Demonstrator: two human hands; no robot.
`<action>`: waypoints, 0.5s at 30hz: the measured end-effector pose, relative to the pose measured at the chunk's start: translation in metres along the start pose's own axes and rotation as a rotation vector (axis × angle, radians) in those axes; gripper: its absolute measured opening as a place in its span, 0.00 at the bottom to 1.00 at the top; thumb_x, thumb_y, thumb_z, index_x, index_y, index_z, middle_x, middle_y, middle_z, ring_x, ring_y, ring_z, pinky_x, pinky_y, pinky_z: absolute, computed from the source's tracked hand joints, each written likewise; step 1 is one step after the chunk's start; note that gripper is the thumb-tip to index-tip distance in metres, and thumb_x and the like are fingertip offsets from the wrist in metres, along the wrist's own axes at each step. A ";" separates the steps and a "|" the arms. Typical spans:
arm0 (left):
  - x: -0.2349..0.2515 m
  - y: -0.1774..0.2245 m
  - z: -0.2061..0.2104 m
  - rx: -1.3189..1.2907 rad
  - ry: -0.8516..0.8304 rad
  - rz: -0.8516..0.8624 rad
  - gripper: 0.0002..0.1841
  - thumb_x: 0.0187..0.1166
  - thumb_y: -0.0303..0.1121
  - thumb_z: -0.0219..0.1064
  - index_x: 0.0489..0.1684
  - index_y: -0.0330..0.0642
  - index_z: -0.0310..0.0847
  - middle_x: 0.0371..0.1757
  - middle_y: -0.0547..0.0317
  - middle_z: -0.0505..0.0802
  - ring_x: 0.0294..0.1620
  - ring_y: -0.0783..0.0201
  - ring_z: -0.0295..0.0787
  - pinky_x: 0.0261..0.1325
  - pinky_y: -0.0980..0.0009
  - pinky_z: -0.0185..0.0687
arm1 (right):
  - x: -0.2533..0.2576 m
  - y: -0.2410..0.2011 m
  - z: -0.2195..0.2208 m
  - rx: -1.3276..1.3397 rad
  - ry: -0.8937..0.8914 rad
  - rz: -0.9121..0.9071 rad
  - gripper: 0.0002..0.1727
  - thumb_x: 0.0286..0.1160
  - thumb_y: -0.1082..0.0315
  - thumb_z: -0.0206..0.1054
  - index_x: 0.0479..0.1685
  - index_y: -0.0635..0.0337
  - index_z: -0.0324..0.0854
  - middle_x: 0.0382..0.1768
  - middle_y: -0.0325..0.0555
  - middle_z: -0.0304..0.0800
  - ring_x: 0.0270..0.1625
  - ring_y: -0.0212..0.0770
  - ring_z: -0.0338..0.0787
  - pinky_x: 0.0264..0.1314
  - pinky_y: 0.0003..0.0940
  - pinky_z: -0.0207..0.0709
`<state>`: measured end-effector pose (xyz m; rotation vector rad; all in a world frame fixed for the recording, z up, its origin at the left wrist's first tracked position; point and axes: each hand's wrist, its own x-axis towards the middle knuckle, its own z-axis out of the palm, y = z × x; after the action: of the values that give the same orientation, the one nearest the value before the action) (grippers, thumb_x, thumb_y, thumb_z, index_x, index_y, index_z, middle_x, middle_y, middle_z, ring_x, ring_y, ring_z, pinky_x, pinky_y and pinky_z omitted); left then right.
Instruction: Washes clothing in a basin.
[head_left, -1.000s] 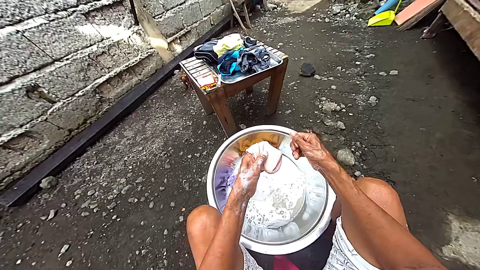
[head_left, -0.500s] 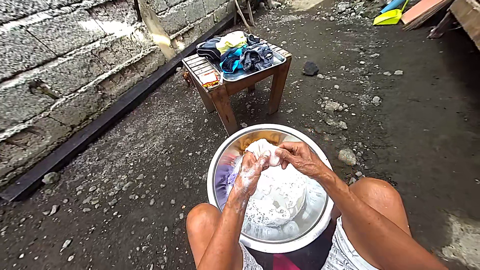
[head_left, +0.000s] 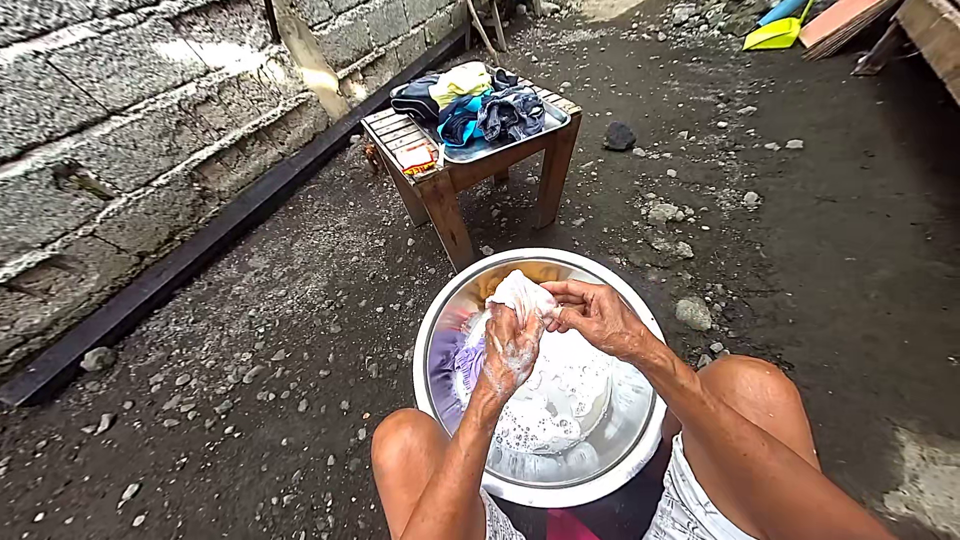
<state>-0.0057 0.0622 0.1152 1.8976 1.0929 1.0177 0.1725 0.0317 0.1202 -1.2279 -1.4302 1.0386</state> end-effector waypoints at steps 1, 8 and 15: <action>-0.001 -0.001 0.001 0.020 -0.007 0.032 0.12 0.78 0.34 0.66 0.42 0.30 0.81 0.31 0.56 0.86 0.36 0.70 0.84 0.46 0.70 0.80 | 0.000 0.000 0.001 -0.059 -0.002 -0.013 0.18 0.79 0.71 0.65 0.66 0.65 0.83 0.45 0.45 0.96 0.38 0.31 0.95 0.47 0.27 0.91; -0.006 -0.008 0.007 0.078 -0.057 0.170 0.13 0.77 0.34 0.67 0.44 0.29 0.83 0.37 0.49 0.90 0.44 0.63 0.88 0.55 0.65 0.82 | 0.001 -0.009 0.002 0.055 0.011 0.187 0.06 0.74 0.79 0.65 0.44 0.67 0.85 0.30 0.43 0.93 0.28 0.31 0.93 0.38 0.26 0.90; 0.000 -0.011 0.002 -0.082 -0.103 0.119 0.11 0.79 0.31 0.66 0.46 0.29 0.80 0.37 0.54 0.88 0.42 0.70 0.87 0.54 0.71 0.82 | 0.000 0.000 -0.020 0.412 -0.184 0.179 0.16 0.75 0.80 0.51 0.56 0.71 0.80 0.40 0.52 0.95 0.39 0.42 0.97 0.49 0.36 0.92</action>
<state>-0.0076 0.0664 0.1053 1.9451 0.8755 1.0030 0.1919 0.0317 0.1237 -0.9883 -1.1750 1.5156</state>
